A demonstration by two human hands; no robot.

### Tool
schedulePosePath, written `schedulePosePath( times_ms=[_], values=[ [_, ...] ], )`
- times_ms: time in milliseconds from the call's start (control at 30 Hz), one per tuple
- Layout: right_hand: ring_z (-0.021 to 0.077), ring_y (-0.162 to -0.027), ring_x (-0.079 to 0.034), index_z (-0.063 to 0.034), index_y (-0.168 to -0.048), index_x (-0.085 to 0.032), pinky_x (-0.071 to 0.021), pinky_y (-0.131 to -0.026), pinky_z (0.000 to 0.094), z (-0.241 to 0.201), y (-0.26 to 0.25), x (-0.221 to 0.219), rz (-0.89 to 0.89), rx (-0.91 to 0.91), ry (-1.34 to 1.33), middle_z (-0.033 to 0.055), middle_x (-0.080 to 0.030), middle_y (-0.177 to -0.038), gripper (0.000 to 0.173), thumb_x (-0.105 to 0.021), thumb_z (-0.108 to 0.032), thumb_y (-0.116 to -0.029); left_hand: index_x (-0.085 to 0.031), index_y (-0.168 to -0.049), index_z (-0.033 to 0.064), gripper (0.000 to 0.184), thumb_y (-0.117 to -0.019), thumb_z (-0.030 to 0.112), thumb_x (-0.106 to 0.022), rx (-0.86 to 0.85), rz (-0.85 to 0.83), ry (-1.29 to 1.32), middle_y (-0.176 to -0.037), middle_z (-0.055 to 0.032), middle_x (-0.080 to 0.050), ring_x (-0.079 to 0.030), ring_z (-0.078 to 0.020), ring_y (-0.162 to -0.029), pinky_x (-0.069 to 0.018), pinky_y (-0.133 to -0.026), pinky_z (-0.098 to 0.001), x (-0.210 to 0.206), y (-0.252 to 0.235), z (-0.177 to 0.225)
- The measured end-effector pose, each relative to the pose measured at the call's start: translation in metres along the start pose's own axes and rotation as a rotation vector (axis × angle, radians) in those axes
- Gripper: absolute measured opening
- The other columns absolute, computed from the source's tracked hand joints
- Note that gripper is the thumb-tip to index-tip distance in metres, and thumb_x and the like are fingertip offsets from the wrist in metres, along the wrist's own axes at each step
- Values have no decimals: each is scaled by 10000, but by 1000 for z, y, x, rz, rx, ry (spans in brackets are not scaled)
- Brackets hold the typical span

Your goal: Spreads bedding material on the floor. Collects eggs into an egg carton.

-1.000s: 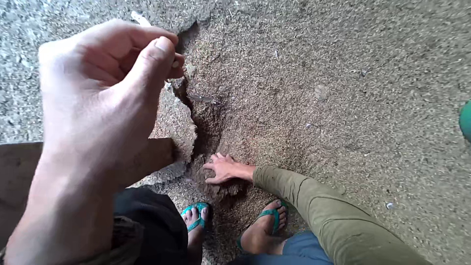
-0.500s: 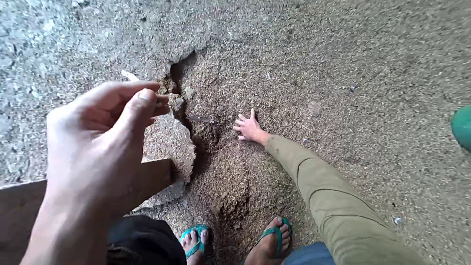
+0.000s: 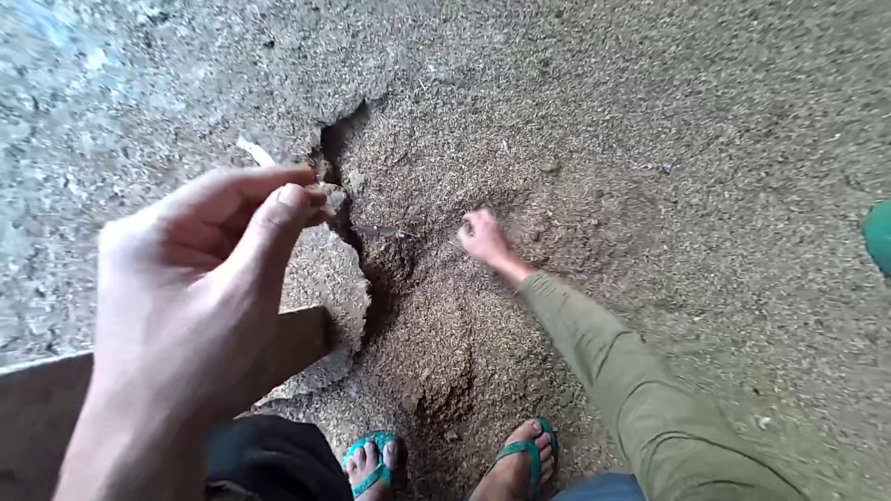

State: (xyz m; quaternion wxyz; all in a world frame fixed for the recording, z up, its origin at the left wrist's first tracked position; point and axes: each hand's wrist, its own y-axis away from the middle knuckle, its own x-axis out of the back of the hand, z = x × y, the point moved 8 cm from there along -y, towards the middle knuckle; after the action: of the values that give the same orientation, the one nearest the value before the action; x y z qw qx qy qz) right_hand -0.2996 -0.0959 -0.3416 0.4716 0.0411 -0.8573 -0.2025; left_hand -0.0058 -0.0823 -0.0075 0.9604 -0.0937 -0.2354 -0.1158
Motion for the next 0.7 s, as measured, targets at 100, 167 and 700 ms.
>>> schedulePosePath(
  times_ms=[100, 167, 700],
  values=[
    [445, -1448, -405, -39, -1592, -331, -382, -1162, 584, -46, 15, -106, -137, -331, -396, 298, -354, -1590, 730, -529, -466, -1034, -660, -1249, 90, 306, -1070, 284, -506, 55, 38, -33, -1108, -7, -738, -728, -144, -1003, -625, -885, -333, 10, 5, 2],
    [447, -1548, -205, -63, -1648, -157, -284, -1226, 568, -76, 7, -139, -102, -472, -451, 283, -142, -1682, 832, -452, -549, -1040, -660, -1244, 73, 309, -1062, 270, -507, 102, 79, -33, -1109, -11, -737, -726, -133, -999, -618, -891, -323, 16, 8, 5],
    [382, -1428, -439, -173, -1604, -325, -402, -1104, 642, -258, -65, -74, 41, -260, -1426, 189, -423, -1585, 662, -416, -539, -1059, -660, -1218, 14, 286, -1050, 191, -511, 146, 95, 13, -1072, -7, -753, -725, -126, -1003, -610, -881, -286, 12, 12, 4]
  ],
)
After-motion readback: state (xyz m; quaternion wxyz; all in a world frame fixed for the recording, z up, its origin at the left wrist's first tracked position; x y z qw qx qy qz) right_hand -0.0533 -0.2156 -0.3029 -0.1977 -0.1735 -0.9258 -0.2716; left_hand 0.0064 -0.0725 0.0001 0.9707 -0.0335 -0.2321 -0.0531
